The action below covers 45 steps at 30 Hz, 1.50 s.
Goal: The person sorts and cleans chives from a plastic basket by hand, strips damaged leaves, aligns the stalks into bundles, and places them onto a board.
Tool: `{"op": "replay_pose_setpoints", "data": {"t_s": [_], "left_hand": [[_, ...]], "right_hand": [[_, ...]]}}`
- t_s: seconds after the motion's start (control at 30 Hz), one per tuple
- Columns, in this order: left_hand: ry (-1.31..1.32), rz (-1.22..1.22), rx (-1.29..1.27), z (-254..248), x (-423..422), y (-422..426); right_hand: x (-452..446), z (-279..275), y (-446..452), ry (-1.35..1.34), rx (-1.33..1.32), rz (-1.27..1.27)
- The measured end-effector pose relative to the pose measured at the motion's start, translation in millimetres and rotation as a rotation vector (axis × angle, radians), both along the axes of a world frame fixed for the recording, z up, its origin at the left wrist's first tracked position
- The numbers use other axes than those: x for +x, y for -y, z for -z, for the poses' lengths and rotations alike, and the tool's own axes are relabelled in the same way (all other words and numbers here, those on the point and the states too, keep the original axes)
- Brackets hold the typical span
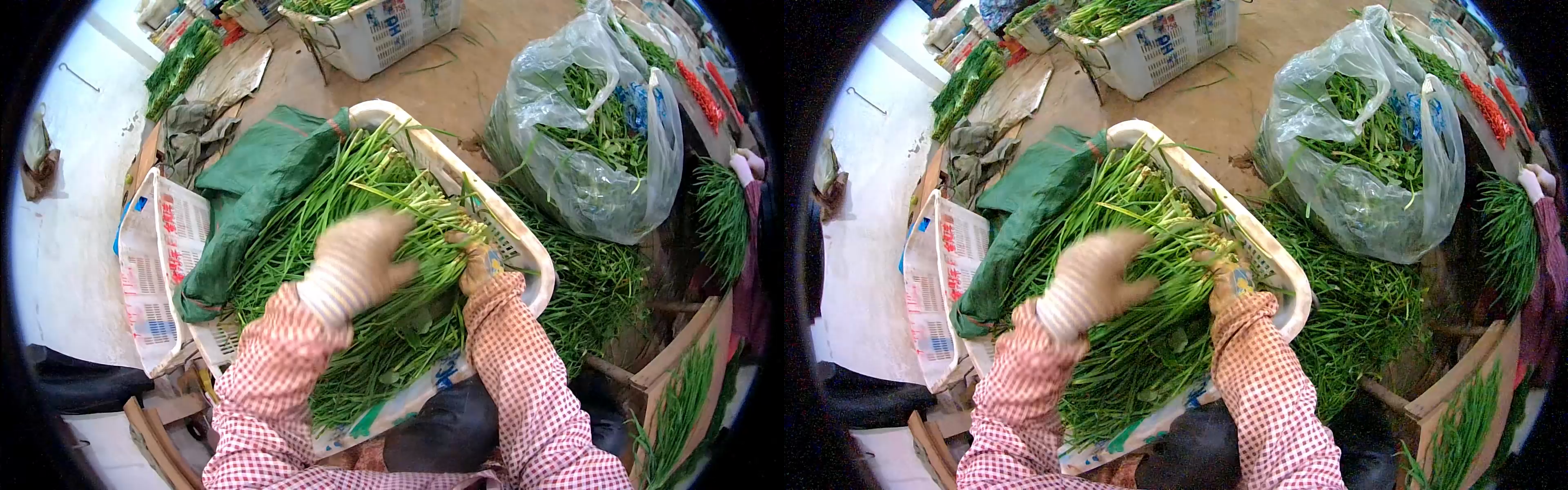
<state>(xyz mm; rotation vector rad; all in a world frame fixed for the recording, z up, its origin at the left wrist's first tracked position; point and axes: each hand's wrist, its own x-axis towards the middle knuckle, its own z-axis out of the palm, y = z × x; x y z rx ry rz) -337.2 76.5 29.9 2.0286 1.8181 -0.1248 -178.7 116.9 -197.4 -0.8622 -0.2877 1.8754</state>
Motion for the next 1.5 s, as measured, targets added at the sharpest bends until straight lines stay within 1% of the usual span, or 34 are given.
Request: {"op": "replay_pose_setpoints", "data": {"t_s": [0.03, 0.07, 0.1, 0.13, 0.17, 0.2, 0.3, 0.37, 0.4, 0.43, 0.47, 0.5, 0.57, 0.63, 0.67, 0.7, 0.73, 0.77, 0.8, 0.83, 0.93, 0.97, 1.03, 1.07, 1.1, 1.17, 1.2, 1.23, 1.3, 1.33, 1.37, 1.43, 1.47, 1.5], "left_hand": [[0.042, -0.028, 0.251, 14.4, -9.3, -9.3], [0.108, -0.069, 0.335, 32.1, -16.6, -23.6], [0.257, -0.124, 0.272, 56.3, -24.1, -38.5], [0.339, -0.203, 0.085, 82.2, -27.9, -43.5], [0.419, -0.279, -0.104, 100.7, -29.3, -47.8], [0.482, -0.273, -0.165, 102.0, -24.0, -45.8], [0.529, -0.3, -0.084, 100.2, -15.9, -33.6], [0.588, -0.352, -0.036, 88.3, -10.1, -15.5], [0.661, -0.319, 0.09, 96.6, -10.3, -1.6], [0.845, -0.287, 0.096, 97.1, -9.5, 11.9], [0.861, -0.265, 0.163, 96.3, -9.8, 28.8], [0.876, -0.251, 0.223, 86.5, -6.0, 46.2], [0.933, -0.249, 0.216, 74.9, 2.2, 72.4], [0.709, -0.116, 0.343, 75.8, 13.4, 83.5], [0.63, -0.139, 0.424, 80.0, 22.4, 85.8], [0.547, -0.16, 0.505, 84.3, 31.7, 86.7], [0.602, -0.223, 0.519, 86.0, 38.2, 85.3], [0.582, -0.257, 0.503, 82.3, 43.3, 91.2], [0.539, -0.231, 0.537, 87.6, 45.3, 95.4], [0.495, -0.205, 0.567, 95.6, 46.5, 98.8], [0.499, -0.147, 0.598, 109.7, 51.6, 99.3], [0.502, -0.153, 0.593, 109.6, 51.7, 100.0], [0.511, -0.196, 0.541, 102.9, 50.6, 98.5], [0.489, -0.212, 0.529, 105.0, 49.2, 100.5], [0.487, -0.216, 0.528, 104.8, 47.9, 101.0], [0.55, -0.339, 0.434, 103.9, 46.5, 101.4], [0.63, -0.391, 0.384, 104.1, 47.2, 102.4], [0.634, -0.396, 0.385, 104.5, 47.7, 103.6], [0.785, -0.434, 0.583, 101.8, 48.1, 104.6], [0.666, -0.403, 0.572, 93.6, 45.8, 103.9], [0.667, -0.404, 0.57, 87.4, 42.0, 97.7], [0.372, -0.235, 0.55, 79.4, 33.4, 83.4], [0.362, -0.147, 0.406, 88.8, 30.4, 75.9], [0.399, -0.241, 0.205, 93.5, 32.0, 73.5]], "right_hand": [[-4.0, -7.2, 1.8, 0.188, 0.039, 0.076], [-2.7, -5.3, 1.9, 0.18, 0.07, 0.051], [-1.0, -3.9, 2.1, 0.182, 0.071, 0.054], [1.0, -2.5, 2.3, 0.0, 0.093, 0.02], [1.4, -20.8, 3.0, -0.046, 0.151, -0.017], [1.7, -39.8, 3.7, -0.092, 0.208, -0.055], [-5.7, -52.2, 6.3, -0.054, 0.264, -0.058], [-3.2, -59.7, 9.2, -0.049, 0.244, -0.089], [-0.1, -69.8, 13.4, -0.093, 0.354, -0.152], [2.5, -74.8, 16.8, -0.137, 0.466, -0.214], [4.7, -70.1, 23.9, -0.11, 0.542, -0.275], [14.5, -101.0, 35.9, 0.01, 0.506, -0.358], [21.5, -118.4, 61.7, -0.136, 0.469, -0.415], [25.2, -128.3, 78.2, -0.13, 0.441, -0.399], [20.6, -124.4, 84.2, -0.117, 0.466, -0.33], [19.0, -117.9, 88.2, -0.115, 0.465, -0.336], [17.4, -111.4, 91.3, 0.037, 0.592, -0.284], [16.3, -108.2, 93.7, 0.19, 0.717, -0.23], [15.1, -111.3, 95.1, 0.121, 0.661, -0.191], [15.5, -111.1, 95.9, 0.123, 0.659, -0.196], [20.3, -106.6, 93.7, 0.204, 0.604, -0.174], [19.7, -104.7, 88.4, 0.207, 0.598, -0.179], [16.3, -103.8, 76.3, 0.258, 0.68, -0.292], [15.8, -109.2, 73.5, 0.326, 0.646, -0.332], [14.8, -107.8, 70.7, 0.324, 0.645, -0.335], [14.1, -99.0, 67.2, 0.339, 0.52, -0.38], [13.6, -96.3, 68.2, 0.264, 0.53, -0.316], [14.5, -96.7, 68.7, 0.268, 0.529, -0.321], [17.6, -96.0, 70.3, 0.228, 0.449, -0.269], [18.5, -94.9, 70.3, 0.231, 0.446, -0.271], [17.9, -93.0, 68.8, 0.231, 0.447, -0.26], [15.3, -92.3, 67.7, 0.228, 0.453, -0.242], [12.8, -98.0, 67.0, 0.252, 0.545, -0.241], [11.9, -92.4, 68.7, 0.228, 0.547, -0.285]]}}
